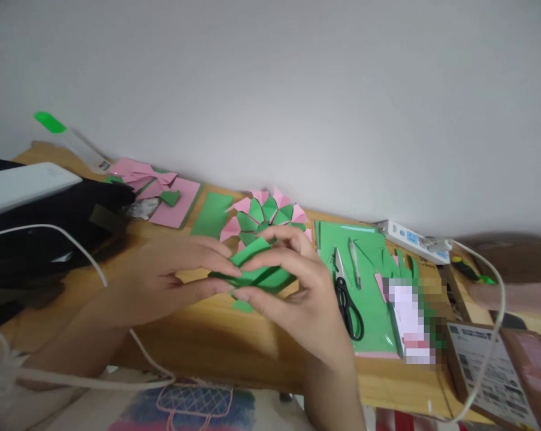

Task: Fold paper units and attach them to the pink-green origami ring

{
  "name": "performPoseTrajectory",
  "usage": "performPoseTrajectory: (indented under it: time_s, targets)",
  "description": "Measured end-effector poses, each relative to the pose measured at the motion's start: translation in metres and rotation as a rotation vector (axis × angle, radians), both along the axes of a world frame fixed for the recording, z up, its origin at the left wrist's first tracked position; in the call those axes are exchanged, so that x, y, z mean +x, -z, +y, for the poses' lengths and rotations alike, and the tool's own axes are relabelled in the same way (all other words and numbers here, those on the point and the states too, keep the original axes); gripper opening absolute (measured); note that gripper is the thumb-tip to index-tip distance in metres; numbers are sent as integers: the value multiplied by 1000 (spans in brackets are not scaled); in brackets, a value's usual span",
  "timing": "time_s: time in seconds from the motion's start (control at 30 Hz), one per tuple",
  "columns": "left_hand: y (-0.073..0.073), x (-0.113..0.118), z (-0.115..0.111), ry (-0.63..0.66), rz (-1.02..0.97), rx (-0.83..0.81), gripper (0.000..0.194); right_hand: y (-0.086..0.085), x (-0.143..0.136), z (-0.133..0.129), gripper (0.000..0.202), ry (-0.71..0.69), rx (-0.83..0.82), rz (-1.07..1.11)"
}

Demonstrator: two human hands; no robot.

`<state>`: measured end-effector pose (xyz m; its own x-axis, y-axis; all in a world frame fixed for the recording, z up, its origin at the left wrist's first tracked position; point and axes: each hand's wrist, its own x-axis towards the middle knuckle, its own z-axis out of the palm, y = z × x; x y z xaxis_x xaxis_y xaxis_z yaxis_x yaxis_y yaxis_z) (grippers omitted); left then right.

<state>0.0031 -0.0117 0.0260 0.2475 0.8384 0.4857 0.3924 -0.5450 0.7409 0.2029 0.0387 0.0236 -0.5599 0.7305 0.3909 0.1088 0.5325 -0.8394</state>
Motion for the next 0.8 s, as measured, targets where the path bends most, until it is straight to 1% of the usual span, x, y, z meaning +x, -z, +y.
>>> performPoseTrajectory:
  time_s: [0.03, 0.1, 0.2, 0.33, 0.5, 0.67, 0.8]
  targets:
    - [-2, 0, 0, -5, -9, 2, 3, -1, -1, -1, 15, 15, -1, 10]
    - [-3, 0, -1, -29, -99, -21, 5, -2, -2, -4, 13, 79, 13, 36]
    - [3, 4, -4, -64, -306, -117, 15, -1, -4, -9, 14, 192, 66, 86]
    - [9, 9, -8, -122, -500, -223, 15, 2, -7, -12, 13, 237, 88, 125]
    - [6, 12, -9, -166, -531, -257, 13, 1, -8, -18, 14, 243, 89, 134]
    - [3, 15, -11, -192, -583, -253, 16, -1, -11, -24, 13, 325, 95, 142]
    - [1, 17, -14, -211, -580, -238, 17, -1, -13, -25, 11, 367, 89, 139]
